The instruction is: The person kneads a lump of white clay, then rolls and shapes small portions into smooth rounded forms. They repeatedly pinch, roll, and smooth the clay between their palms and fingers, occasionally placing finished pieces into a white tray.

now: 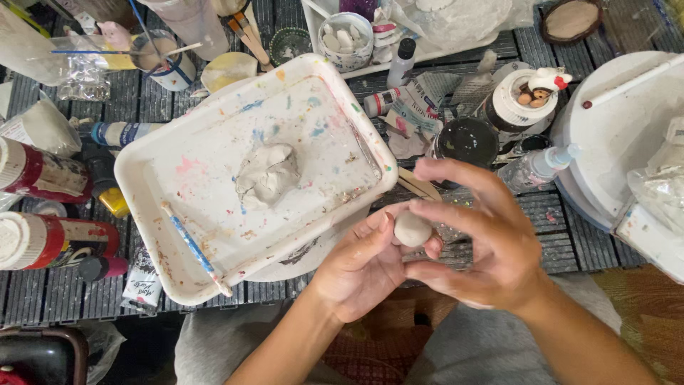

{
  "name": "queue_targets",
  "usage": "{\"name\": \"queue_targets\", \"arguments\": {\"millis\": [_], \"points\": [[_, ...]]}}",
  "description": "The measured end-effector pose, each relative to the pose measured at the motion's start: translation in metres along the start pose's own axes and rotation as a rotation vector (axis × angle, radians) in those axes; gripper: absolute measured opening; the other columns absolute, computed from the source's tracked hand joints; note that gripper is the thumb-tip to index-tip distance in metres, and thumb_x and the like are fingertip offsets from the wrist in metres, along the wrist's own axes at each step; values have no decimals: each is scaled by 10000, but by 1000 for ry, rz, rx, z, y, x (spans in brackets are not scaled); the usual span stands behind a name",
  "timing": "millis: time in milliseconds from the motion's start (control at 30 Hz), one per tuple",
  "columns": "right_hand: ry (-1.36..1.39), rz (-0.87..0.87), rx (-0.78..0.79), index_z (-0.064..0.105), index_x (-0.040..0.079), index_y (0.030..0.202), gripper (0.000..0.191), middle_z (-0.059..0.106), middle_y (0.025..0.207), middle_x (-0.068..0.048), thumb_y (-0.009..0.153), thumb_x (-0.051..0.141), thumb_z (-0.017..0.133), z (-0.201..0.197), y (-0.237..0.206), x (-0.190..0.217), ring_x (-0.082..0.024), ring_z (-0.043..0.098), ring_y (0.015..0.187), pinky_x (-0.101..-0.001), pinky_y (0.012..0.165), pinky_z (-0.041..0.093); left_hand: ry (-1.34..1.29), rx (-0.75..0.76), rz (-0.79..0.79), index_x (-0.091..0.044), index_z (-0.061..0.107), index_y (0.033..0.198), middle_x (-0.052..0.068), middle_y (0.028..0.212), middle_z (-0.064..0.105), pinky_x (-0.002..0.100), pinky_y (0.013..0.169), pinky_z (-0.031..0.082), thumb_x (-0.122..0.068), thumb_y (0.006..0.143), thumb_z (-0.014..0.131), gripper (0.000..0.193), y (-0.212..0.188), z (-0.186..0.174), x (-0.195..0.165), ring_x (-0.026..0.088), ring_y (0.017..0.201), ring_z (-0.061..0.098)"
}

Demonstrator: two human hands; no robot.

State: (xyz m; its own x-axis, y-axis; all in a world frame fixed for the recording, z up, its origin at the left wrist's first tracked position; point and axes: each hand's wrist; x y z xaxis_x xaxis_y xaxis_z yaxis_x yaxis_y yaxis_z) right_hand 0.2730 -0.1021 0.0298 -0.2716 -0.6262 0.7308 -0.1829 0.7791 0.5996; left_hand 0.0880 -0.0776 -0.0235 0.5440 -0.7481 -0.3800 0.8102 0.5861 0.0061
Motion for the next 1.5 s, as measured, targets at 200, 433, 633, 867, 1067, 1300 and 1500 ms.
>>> {"name": "queue_targets", "arguments": {"millis": [200,433,633,867,1067,1300,1500], "points": [[-415,-221,-14,697,98,1134,404,656,1238,-104,783,125,896,-3,3,1,-288,686,1128,-450,921,555,70,-110,14,-41,574,1372,67,1179,679,402,996,502,-431,1019,664,534,1,-5,4,174,1112,646],[-373,-195,-7,681,54,1124,414,714,1112,-79,780,145,893,-3,6,2,-245,715,1065,-466,939,556,74,-95,73,-26,636,1265,100,1114,706,447,1025,504,-324,1065,686,362,2,-13,4,222,1060,670],[-326,-149,-29,661,39,1106,470,704,1106,-100,730,194,897,0,8,5,-287,688,1079,-465,945,529,71,-81,40,27,629,1333,171,1224,705,449,1076,500,-290,1055,677,424,1,-10,-3,256,1136,679],[-419,-173,18,688,41,1098,420,726,1155,-92,771,238,862,0,12,8,-321,683,1167,-498,1025,504,154,28,26,78,588,1367,249,1299,665,466,1161,465,-337,1015,694,554,0,-9,-7,296,1246,664],[-359,-171,3,652,19,1114,455,716,1152,-109,771,238,857,4,10,2,-296,678,1121,-500,1002,496,152,1,40,72,603,1360,232,1304,681,472,1119,464,-441,1035,682,612,0,-17,-2,274,1169,675],[-351,-161,6,678,46,1151,376,719,1193,-94,822,117,846,-2,7,2,-284,690,1162,-494,1042,520,157,85,115,47,629,1358,202,1317,693,453,1172,442,-436,1012,735,604,2,-23,8,243,1232,656],[-337,-176,54,692,52,1129,367,726,1173,-93,793,83,837,-3,6,4,-287,696,1139,-502,1026,522,93,22,127,71,675,1293,212,1232,719,442,1098,511,-256,928,862,525,3,-35,15,292,1175,693]]}}
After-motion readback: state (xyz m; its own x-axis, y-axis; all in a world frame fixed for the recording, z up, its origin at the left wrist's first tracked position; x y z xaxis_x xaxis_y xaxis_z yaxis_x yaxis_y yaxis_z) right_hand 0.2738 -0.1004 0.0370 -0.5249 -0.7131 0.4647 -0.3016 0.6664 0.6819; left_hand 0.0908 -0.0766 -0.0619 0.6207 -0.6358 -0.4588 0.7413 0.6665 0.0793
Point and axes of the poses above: each hand's wrist, its own y-axis towards the middle knuckle, its own z-axis out of the palm, x = y × z
